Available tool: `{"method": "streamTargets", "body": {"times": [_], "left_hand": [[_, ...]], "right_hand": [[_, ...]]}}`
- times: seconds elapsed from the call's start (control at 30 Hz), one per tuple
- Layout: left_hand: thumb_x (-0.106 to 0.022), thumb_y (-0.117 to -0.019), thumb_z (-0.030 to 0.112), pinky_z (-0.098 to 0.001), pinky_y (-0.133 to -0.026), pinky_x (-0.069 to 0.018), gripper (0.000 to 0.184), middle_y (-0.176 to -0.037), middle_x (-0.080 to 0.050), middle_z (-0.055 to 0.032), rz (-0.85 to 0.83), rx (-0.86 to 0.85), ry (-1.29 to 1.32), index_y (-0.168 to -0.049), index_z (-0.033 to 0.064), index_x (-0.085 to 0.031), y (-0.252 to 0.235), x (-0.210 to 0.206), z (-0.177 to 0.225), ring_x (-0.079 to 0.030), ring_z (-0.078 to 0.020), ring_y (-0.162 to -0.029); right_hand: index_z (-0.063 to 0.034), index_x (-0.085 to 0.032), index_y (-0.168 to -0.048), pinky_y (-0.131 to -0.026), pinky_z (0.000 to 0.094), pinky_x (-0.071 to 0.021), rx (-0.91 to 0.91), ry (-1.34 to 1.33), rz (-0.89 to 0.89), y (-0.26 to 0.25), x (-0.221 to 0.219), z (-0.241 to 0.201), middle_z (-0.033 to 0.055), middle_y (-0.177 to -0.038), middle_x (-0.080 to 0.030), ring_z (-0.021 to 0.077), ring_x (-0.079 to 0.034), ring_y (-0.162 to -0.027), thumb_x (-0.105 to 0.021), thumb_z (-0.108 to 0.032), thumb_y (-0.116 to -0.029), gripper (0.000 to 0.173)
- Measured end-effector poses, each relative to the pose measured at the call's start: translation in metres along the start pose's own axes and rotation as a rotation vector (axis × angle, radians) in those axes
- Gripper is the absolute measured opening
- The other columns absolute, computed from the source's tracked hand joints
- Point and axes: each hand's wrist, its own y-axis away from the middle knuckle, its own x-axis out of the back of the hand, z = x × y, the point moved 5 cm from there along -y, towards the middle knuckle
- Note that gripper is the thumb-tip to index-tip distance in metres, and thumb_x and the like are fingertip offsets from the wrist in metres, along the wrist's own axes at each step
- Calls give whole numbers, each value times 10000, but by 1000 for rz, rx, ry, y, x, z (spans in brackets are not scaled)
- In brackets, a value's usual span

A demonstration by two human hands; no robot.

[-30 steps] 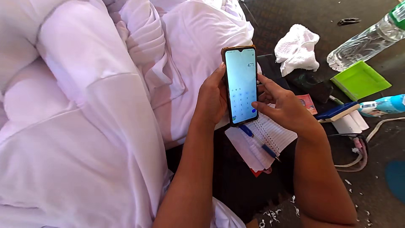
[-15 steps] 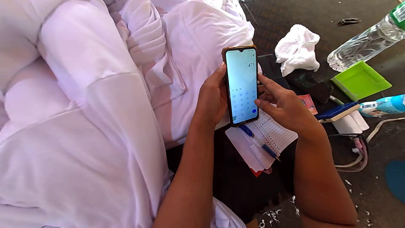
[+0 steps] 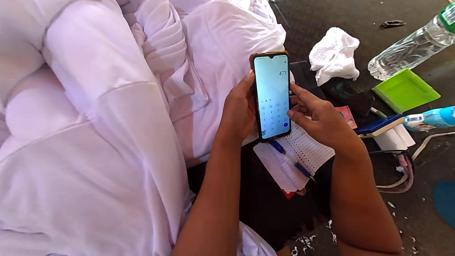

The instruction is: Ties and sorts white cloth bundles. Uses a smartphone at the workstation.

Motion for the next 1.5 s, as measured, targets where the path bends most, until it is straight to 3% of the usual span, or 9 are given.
{"method": "streamTargets", "body": {"times": [1.5], "left_hand": [[-242,-1130,343,-353,-851,-609,438,-1062,-710,-88,7,-2,13,-1278,73,-555,-1,-1,-1,-724,-170,-965]], "right_hand": [[-73,-336,-1592,-748,224,-565,-33,10,13,1,0,-1,106,-1258,-680,86,-687,-845,-559,-61,-1027,608]]}}
